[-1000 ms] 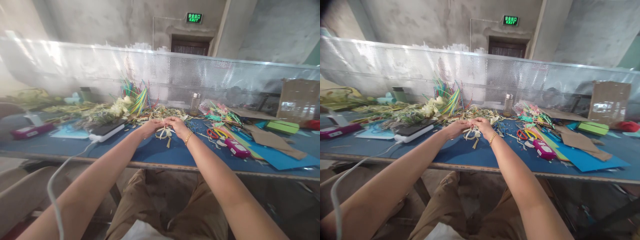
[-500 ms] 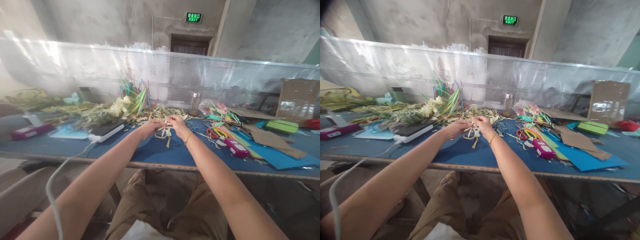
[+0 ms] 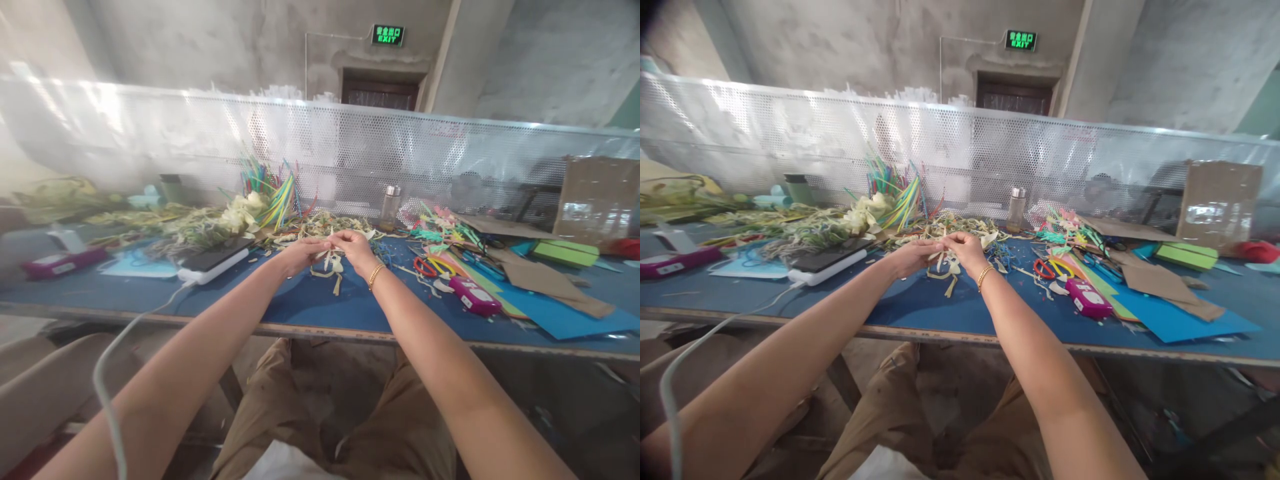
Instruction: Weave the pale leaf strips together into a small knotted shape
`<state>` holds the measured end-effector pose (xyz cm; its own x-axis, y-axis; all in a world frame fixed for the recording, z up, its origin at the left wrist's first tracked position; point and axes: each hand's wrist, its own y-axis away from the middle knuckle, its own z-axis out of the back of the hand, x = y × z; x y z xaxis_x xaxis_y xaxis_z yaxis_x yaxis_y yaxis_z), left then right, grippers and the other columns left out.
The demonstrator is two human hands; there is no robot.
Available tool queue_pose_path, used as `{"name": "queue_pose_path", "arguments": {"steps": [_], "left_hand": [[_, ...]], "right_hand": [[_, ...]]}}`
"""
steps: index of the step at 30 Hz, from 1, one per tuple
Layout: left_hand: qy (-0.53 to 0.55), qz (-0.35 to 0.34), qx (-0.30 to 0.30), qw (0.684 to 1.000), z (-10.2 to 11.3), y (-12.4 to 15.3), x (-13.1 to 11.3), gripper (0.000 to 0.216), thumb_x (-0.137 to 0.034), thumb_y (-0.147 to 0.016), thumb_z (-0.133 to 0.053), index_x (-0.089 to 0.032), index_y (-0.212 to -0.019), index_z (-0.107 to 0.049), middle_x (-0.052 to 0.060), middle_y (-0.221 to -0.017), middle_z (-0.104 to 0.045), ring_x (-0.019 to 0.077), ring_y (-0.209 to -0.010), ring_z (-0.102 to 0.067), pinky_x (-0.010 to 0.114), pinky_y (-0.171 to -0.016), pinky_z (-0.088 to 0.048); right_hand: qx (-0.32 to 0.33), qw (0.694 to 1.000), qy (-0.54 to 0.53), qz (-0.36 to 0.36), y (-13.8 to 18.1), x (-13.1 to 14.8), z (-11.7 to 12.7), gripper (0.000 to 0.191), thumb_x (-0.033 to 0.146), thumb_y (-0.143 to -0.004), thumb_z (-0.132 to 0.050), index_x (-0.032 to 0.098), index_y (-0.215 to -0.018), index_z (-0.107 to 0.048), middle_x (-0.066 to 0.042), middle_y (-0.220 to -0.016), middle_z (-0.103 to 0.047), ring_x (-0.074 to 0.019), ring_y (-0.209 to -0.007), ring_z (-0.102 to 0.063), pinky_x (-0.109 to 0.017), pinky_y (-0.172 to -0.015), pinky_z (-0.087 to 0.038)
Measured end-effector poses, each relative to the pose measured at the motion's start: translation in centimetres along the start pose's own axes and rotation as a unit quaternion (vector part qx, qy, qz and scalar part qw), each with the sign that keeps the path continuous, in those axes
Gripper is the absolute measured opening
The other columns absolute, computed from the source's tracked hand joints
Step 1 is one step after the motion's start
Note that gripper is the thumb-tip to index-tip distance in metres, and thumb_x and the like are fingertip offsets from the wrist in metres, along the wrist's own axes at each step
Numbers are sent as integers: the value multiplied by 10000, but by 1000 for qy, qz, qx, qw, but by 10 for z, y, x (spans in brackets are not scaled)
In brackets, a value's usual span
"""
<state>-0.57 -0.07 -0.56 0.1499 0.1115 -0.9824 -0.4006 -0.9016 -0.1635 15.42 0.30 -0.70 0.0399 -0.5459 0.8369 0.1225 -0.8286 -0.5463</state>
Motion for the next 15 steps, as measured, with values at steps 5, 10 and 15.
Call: {"name": "queue_pose_path", "arguments": {"steps": [5,10,15], "left_hand": [[-33,10,18,999,2,-1,1,205,-306,-617,-766,-146,-729,-705,36,-679,-624,105,-587,-516,248,-549,-372],[-50,25,56,997,5,-1,1,183,-304,-640,-744,-146,-717,-697,55,-738,-646,125,-670,-553,243,-584,-385],[-51,33,69,996,6,0,1,167,-297,-662,-730,-143,-713,-690,46,-740,-649,108,-656,-543,226,-566,-367]], "right_hand": [[-11,1000,5,5,0,-4,-3,246,433,-619,-705,195,-656,-652,5,-672,-628,-129,-667,-540,-283,-692,-429],[-38,999,4,13,-1,-7,-6,240,424,-616,-705,195,-639,-636,15,-644,-595,-120,-640,-511,-271,-660,-416],[-46,999,-16,-11,0,-8,-8,271,437,-599,-710,187,-658,-626,17,-645,-584,-109,-607,-486,-250,-605,-410]]}}
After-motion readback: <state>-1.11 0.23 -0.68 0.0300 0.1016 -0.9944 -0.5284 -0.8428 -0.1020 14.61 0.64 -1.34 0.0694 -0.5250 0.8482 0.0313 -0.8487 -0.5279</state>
